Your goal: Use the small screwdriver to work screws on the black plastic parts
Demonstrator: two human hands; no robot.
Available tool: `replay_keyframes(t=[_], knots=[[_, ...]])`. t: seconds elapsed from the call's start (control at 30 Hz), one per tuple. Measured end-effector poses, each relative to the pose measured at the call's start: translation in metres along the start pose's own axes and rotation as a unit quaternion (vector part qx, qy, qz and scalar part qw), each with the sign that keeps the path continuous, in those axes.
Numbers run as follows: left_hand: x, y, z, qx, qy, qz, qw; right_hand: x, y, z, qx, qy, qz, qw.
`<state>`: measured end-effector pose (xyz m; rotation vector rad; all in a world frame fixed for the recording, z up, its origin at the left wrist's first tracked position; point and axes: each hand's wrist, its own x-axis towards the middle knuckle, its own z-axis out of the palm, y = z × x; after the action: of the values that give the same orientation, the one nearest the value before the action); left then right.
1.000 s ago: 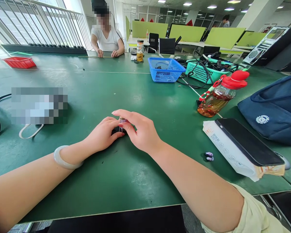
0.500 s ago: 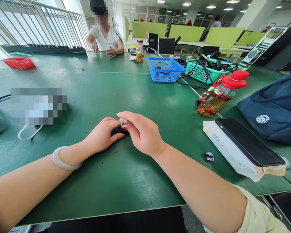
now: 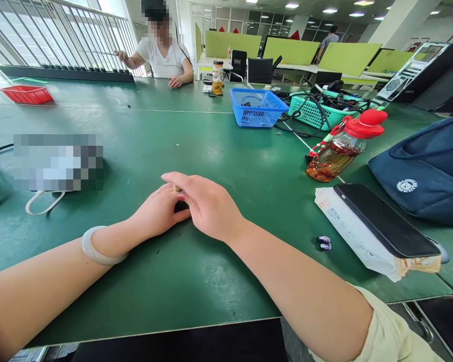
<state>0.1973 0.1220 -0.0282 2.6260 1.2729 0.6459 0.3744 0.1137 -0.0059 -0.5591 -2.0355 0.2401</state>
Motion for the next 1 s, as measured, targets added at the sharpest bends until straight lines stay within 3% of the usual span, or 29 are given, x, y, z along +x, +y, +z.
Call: replay_keyframes(t=[0.17, 0.43, 0.63, 0.8, 0.9, 1.0], knots=[[0.001, 0.003, -0.002, 0.001, -0.018, -0.018, 1.000, 0.001, 0.003, -0.001, 0.036, 0.047, 0.095, 0.994], [0.001, 0.002, 0.001, -0.016, -0.028, -0.014, 0.999, 0.000, -0.001, 0.001, 0.048, 0.053, 0.108, 0.992], [0.001, 0.004, -0.003, -0.012, -0.043, -0.040, 0.998, 0.002, -0.008, -0.014, 0.061, 0.146, 0.086, 0.984], [0.001, 0.005, -0.005, -0.026, -0.039, -0.046, 0.998, -0.001, 0.002, -0.015, 0.040, 0.116, 0.094, 0.988], [0.002, 0.005, -0.004, -0.020, -0.036, -0.043, 0.998, -0.002, 0.012, -0.012, 0.051, 0.083, 0.130, 0.987], [0.002, 0.005, -0.004, -0.012, -0.030, -0.033, 0.999, -0.001, 0.021, -0.010, 0.065, 0.089, 0.166, 0.980]])
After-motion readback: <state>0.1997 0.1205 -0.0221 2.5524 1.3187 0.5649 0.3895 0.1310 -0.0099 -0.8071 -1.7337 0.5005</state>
